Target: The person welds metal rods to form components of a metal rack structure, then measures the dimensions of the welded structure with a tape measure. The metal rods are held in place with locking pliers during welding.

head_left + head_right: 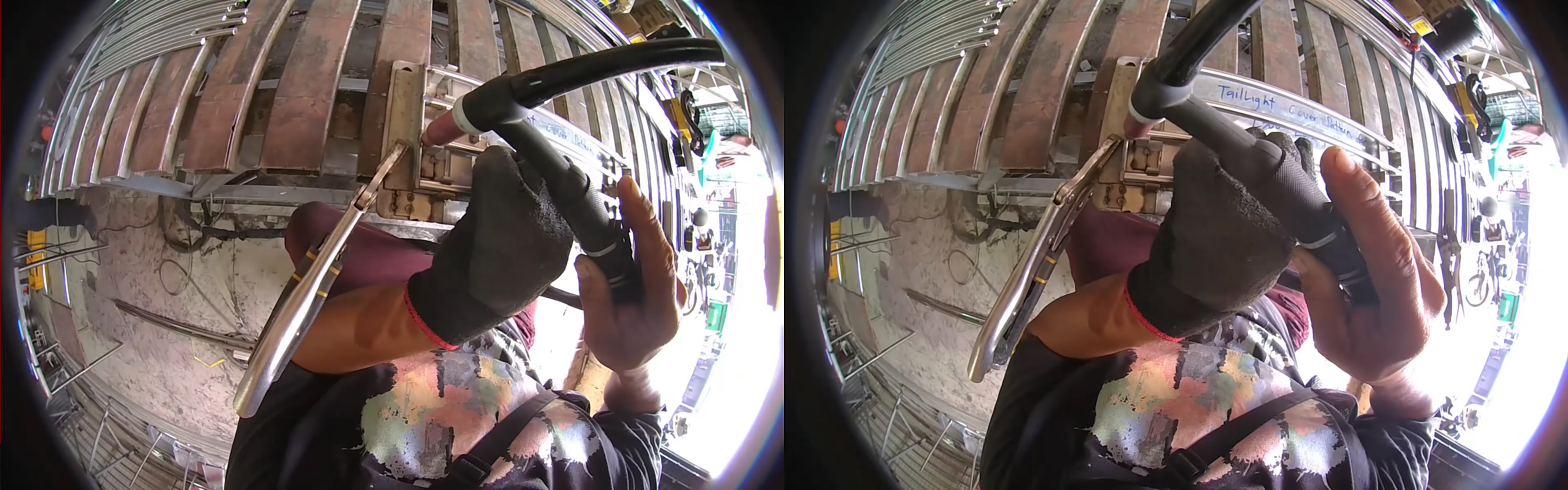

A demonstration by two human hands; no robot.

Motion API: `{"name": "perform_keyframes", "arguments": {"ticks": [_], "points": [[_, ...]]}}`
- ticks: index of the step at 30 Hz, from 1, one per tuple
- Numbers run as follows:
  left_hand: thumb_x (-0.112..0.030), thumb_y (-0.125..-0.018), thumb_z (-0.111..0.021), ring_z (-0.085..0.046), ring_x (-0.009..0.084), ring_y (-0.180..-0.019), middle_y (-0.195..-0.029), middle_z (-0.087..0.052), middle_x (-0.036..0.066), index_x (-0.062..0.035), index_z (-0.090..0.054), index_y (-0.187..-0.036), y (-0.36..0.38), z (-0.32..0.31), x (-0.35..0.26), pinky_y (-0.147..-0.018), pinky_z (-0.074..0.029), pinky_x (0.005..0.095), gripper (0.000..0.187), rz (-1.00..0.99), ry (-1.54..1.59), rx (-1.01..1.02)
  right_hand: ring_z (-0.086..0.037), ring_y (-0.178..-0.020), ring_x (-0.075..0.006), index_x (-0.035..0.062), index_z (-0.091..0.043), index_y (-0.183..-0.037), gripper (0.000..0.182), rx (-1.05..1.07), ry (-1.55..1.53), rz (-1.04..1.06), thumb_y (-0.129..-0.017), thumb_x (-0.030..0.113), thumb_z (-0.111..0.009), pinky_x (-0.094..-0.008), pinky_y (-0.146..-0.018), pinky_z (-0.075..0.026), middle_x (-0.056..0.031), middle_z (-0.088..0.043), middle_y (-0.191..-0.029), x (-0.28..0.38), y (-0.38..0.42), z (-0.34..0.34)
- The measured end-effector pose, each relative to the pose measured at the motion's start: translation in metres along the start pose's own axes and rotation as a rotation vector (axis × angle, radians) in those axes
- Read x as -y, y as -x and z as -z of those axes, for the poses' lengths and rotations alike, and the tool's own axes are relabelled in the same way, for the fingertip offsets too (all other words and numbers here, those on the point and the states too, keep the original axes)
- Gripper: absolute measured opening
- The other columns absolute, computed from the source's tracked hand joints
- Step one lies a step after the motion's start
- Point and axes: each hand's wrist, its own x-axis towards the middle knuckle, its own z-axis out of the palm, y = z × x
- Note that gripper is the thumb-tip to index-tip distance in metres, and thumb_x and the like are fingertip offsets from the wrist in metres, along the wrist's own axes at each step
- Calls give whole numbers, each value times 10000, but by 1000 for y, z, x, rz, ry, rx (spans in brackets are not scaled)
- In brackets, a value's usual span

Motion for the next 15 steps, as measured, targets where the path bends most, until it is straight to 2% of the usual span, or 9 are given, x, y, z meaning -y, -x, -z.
{"name": "perform_keyframes", "arguments": {"ticks": [3, 6, 7, 10, 12, 15], "points": [[-189, -922, -695, -629, 301, -1023, -1105, -625, 107, -56, -630, -1248, -4, 10, 3, -847, -447, 496, 358, 46, 27, -1, -609, -1373, -360, -126, -395, -1575, 737, -81, 13, -15, -940, 8, -743, -418, -1131, -507, -293, -516, -1577, -4, 9, -6], [-156, -935, -719, -631, 305, -998, -1108, -632, 116, -33, -598, -1325, -10, 19, 8, -831, -466, 490, 426, -7, 7, 96, -557, -1418, -445, -177, -386, -1545, 781, -176, -92, -124, -918, 13, -810, -460, -1200, -452, -381, -551, -1491, 2, 19, -10], [-141, -937, -723, -633, 306, -992, -1110, -635, 119, -26, -585, -1351, -10, 19, 9, -825, -472, 490, 451, -29, 1, 102, -561, -1413, -448, -179, -394, -1539, 773, -186, -133, -166, -917, 15, -809, -459, -1200, -452, -383, -552, -1489, 3, 23, -11], [-115, -965, -692, -644, 311, -1031, -1156, -642, 143, 4, -539, -1420, 3, 6, 9, -845, -495, 490, 495, -6, 107, 2, -625, -1350, -424, -182, -462, -1498, 720, -161, -116, -193, -906, 33, -811, -451, -1162, -485, -363, -609, -1436, 3, 30, -9], [-134, -1010, -643, -657, 319, -1114, -1240, -649, 176, 38, -497, -1456, 10, -2, 5, -918, -518, 490, 499, 90, 281, 16, -660, -1309, -400, -174, -491, -1484, 689, -144, -95, -156, -899, 16, -802, -439, -1123, -515, -347, -641, -1403, 2, 32, -12], [-149, -1039, -609, -657, 333, -1192, -1339, -635, 209, 53, -475, -1483, 11, -5, -1, -983, -523, 499, 506, 139, 273, 6, -698, -1265, -372, -156, -521, -1474, 658, -120, -108, -158, -886, -19, -782, -415, -1071, -551, -329, -669, -1377, 4, 32, -15]]}}
